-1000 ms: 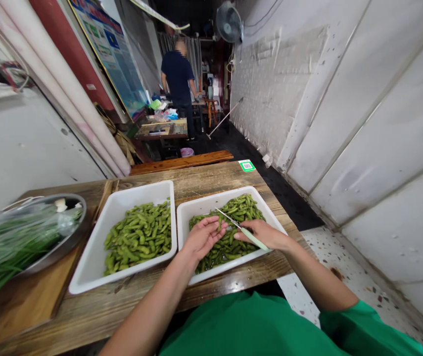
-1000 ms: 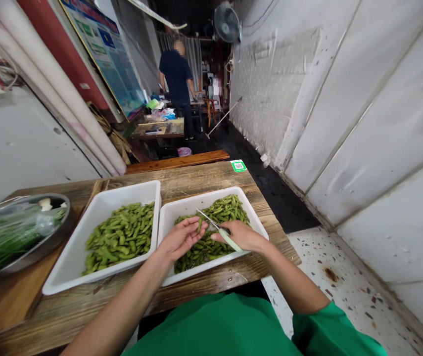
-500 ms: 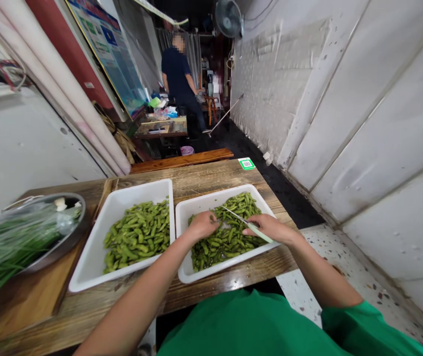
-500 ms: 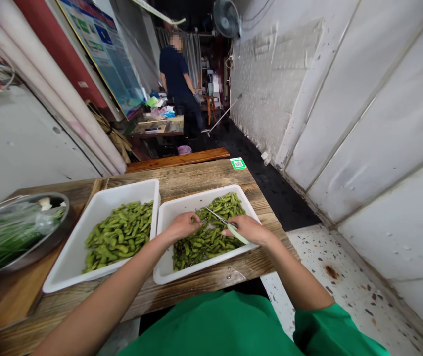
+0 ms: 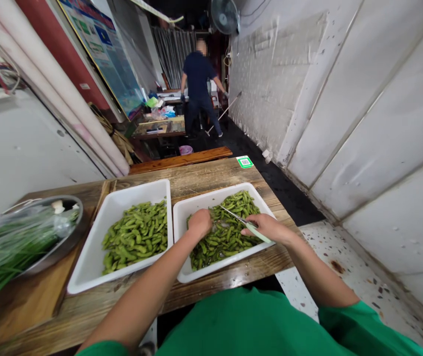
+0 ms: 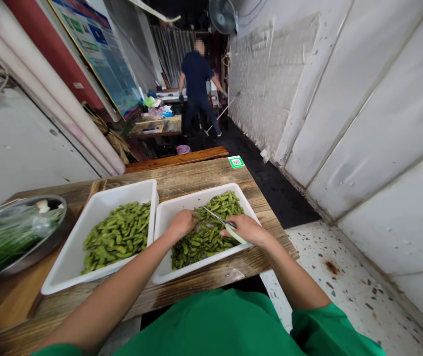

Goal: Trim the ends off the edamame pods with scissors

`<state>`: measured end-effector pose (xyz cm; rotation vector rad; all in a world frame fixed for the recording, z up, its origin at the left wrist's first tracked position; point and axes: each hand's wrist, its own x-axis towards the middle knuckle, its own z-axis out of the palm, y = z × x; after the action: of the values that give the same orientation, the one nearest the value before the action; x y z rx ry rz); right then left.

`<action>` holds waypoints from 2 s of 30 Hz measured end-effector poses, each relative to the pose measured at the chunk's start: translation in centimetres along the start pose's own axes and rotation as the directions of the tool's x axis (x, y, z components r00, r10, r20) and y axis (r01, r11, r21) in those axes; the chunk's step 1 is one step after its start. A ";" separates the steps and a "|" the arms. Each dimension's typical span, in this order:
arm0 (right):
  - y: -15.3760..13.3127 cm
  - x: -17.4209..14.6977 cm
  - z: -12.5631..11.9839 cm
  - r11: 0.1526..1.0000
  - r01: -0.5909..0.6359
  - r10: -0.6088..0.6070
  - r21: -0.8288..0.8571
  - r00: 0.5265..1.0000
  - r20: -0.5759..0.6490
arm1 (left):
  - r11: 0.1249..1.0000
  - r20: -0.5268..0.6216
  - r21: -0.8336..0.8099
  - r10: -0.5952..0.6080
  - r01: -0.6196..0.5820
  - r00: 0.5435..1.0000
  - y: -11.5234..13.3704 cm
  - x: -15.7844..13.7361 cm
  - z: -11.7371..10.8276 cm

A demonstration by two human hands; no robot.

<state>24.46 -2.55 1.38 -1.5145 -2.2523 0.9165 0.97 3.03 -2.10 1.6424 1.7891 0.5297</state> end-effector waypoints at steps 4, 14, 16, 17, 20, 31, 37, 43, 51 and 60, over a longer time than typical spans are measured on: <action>-0.1 0.0 0.0 1.000 -0.010 0.010 -0.006 1.000 -0.002 | 0.963 0.026 0.266 0.042 -0.047 0.999 0.1 -0.2 0.6; -0.3 -0.1 -0.2 0.999 -0.014 0.014 -0.049 1.000 0.001 | 0.967 0.025 0.249 0.047 -0.052 0.999 -1.1 1.1 0.4; -0.3 -0.1 -0.1 0.998 -0.011 0.011 -0.056 1.000 0.000 | 0.964 0.038 0.261 0.046 -0.054 0.998 -1.2 1.2 0.3; -0.3 -0.1 -0.1 0.998 -0.007 0.007 -0.060 1.000 0.000 | 0.963 0.040 0.262 0.049 -0.058 0.998 -1.2 1.1 0.3; -0.3 -0.1 0.0 0.998 0.000 0.001 -0.069 1.000 0.005 | 0.956 0.062 0.277 0.081 -0.095 0.995 -1.0 0.9 0.5; -0.7 -0.2 -0.1 0.997 -0.011 0.011 -0.082 1.000 -0.005 | 0.846 0.156 0.497 0.130 -0.192 0.979 -0.1 0.0 1.5; -0.8 -0.2 -0.1 0.998 -0.011 0.010 -0.067 1.000 -0.014 | 0.798 0.184 0.574 0.089 -0.181 0.979 0.6 -0.3 0.6; -0.7 -0.3 -0.4 0.998 -0.016 0.016 -0.052 1.000 -0.013 | 0.729 0.240 0.654 0.052 -0.201 0.969 0.7 -1.0 0.6; -0.6 -0.3 -0.4 0.998 -0.025 0.024 -0.052 1.000 -0.019 | 0.765 0.179 0.614 0.107 -0.196 0.978 0.9 -1.5 -0.4; -0.6 -0.1 -0.2 0.999 0.015 -0.013 0.031 0.998 -0.066 | 0.942 0.079 0.219 0.242 -0.254 0.967 1.4 -3.0 -1.5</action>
<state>24.13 -2.74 1.93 -1.4919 -2.1891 0.8804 0.95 0.50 0.50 2.0392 1.6640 0.3977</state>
